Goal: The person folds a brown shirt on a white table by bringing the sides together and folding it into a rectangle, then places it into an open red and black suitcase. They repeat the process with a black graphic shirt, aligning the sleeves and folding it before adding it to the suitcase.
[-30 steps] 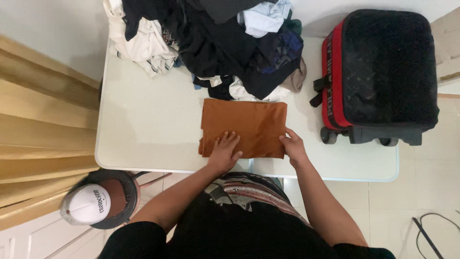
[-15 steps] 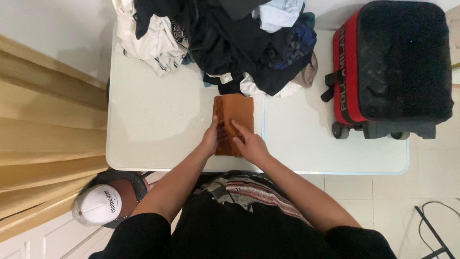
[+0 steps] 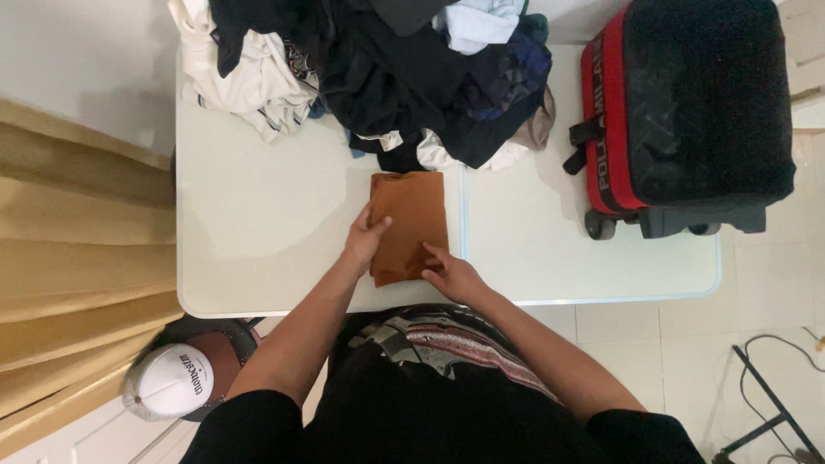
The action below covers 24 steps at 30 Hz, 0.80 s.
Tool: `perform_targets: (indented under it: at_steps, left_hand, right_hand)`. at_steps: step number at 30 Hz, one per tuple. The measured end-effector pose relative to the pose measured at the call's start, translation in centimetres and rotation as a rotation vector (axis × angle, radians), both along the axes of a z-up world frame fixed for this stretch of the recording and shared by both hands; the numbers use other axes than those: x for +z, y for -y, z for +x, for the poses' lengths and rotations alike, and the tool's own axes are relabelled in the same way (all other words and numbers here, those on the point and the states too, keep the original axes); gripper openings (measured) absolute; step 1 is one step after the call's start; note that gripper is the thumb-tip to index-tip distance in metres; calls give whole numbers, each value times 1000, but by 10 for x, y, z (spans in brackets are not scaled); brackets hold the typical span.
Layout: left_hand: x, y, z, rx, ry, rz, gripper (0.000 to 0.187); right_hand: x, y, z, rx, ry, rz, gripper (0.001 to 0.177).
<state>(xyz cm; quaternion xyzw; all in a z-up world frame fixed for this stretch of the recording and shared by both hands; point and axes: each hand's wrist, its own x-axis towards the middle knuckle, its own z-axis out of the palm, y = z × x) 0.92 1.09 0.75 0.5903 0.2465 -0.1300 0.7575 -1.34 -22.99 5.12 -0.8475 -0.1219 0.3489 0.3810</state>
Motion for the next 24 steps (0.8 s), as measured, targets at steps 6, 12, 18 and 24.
perform_targets:
  at_steps: [6,12,18,24]
  left_hand:
    - [-11,-1,10,188,-61,-12,50]
    - [-22,16,-2,235,26,-59,57]
    - [15,26,5,187,-72,584,74]
    - [21,12,18,-626,871,1222,46]
  right_hand:
    - [-20,16,4,-167,162,-177,51]
    - [-105,30,11,-309,-13,-104,64]
    - [-123,48,17,-242,22,-298,49]
    - [-61,40,17,-292,93,-371,46]
